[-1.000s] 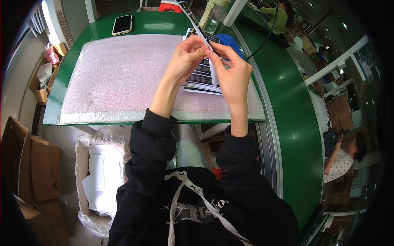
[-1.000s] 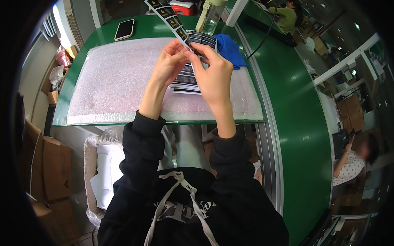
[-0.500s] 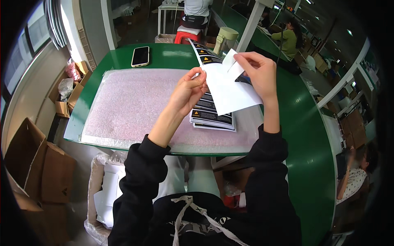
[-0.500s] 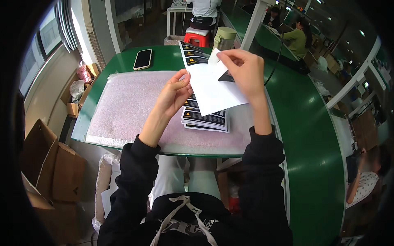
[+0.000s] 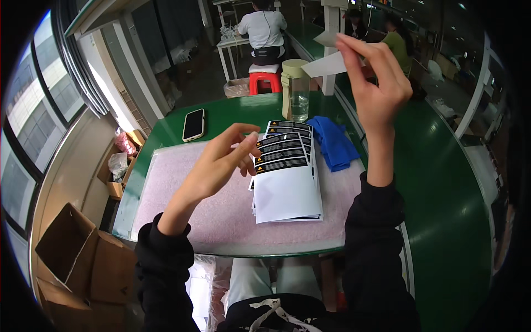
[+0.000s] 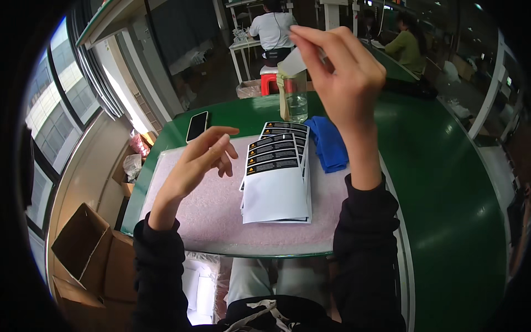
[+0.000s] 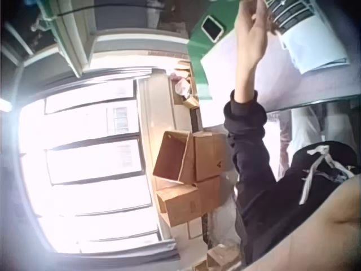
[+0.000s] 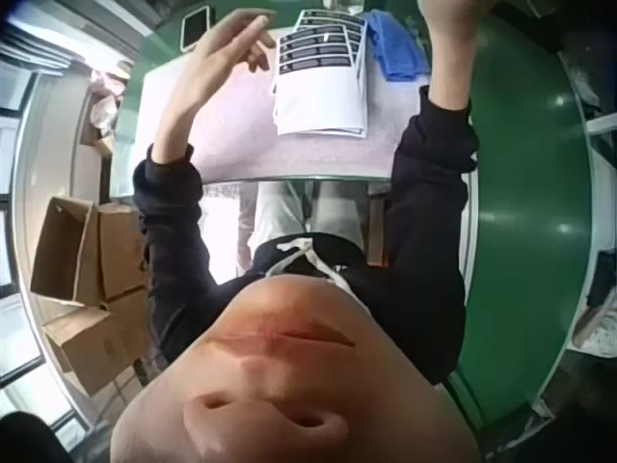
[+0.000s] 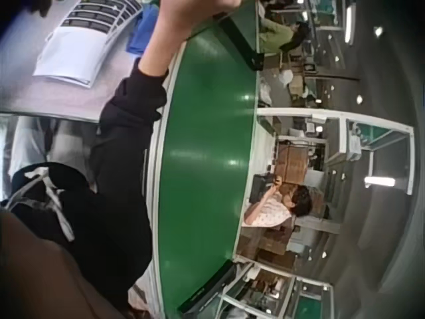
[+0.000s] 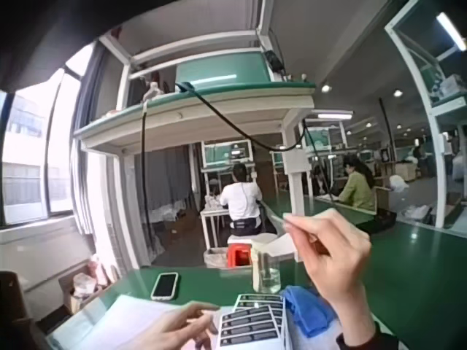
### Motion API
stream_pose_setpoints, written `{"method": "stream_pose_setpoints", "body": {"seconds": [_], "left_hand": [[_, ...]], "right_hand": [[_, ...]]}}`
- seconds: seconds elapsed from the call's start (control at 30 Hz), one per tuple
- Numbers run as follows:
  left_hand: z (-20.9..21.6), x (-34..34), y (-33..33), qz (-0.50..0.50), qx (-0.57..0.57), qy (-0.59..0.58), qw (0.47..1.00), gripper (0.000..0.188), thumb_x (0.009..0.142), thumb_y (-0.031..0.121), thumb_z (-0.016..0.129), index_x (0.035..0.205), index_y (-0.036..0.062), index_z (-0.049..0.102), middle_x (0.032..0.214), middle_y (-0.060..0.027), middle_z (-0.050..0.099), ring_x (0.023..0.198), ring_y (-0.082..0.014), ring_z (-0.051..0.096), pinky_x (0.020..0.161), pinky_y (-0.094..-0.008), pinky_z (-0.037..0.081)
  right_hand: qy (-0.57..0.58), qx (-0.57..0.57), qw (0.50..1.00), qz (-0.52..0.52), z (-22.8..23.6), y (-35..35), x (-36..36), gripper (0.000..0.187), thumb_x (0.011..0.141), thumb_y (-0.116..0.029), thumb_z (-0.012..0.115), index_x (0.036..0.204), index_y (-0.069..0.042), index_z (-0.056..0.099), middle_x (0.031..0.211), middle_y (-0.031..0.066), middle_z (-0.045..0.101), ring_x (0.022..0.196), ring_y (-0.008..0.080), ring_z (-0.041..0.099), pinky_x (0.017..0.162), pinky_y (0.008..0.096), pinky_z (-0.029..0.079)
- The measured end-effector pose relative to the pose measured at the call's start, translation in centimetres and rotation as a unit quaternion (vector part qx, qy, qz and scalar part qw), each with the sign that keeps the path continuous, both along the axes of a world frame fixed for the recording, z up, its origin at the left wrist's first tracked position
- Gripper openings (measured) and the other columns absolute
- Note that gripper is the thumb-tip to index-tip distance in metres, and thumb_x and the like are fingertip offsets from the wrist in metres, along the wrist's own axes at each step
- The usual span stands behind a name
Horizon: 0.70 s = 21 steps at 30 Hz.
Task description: Peeling labels from a sheet and applying them to the back of black curved plastic components.
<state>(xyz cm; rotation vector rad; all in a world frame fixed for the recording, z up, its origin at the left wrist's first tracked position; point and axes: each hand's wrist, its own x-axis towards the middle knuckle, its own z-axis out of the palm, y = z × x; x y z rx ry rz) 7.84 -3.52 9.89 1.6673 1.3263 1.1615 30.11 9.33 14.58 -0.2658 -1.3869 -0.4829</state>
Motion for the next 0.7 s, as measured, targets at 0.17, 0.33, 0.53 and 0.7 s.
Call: {"method": "stream_pose_setpoints", "body": {"seconds": [0.17,0.33,0.53,0.7], "left_hand": [[6.5,3.9,0.8,-0.151,0.078,-0.153,0.974,0.045,0.100,0.034,0.040,0.123,-0.0044,0.048,0.077,-0.0070,0.056,0.053,-0.0136,0.055,0.044,-0.0227,0.033],[5.2,4.8,3.2,-0.043,0.097,-0.164,0.981,0.034,0.098,0.032,0.045,0.099,-0.0010,0.054,0.072,-0.0038,0.054,0.047,-0.0087,0.048,0.040,-0.0200,0.028],[3.4,1.7,3.9,0.101,0.234,-0.074,0.964,0.036,0.096,0.034,0.051,0.078,0.0041,0.062,0.051,0.0039,0.045,0.045,-0.0033,0.042,0.042,-0.0189,0.026],[4.2,-0.8,2.7,0.127,0.314,-0.015,0.941,0.032,0.100,0.025,0.043,0.113,0.0047,0.063,0.079,-0.0033,0.061,0.047,-0.0054,0.038,0.046,-0.0216,0.025]], "right_hand": [[-0.078,0.152,0.985,-0.010,-0.8,-1.1,-3.3,0.034,0.059,0.002,0.074,0.091,-0.009,0.073,0.066,-0.0006,0.056,0.053,0.0117,0.052,0.045,0.0234,0.039],[-0.160,0.078,0.983,-0.040,-1.1,-0.4,-2.7,0.035,0.060,-0.001,0.068,0.093,-0.013,0.073,0.067,-0.0025,0.054,0.052,0.0108,0.051,0.046,0.0230,0.040],[-0.243,0.026,0.966,-0.080,-2.8,-0.7,-5.4,0.045,0.067,-0.002,0.065,0.108,-0.018,0.071,0.069,-0.0042,0.055,0.052,0.0093,0.053,0.049,0.0214,0.044],[-0.257,0.060,0.964,0.016,-1.5,-1.2,-5.7,0.054,0.072,-0.008,0.073,0.124,-0.010,0.058,0.073,0.0040,0.059,0.054,0.0125,0.054,0.048,0.0244,0.048]]}}
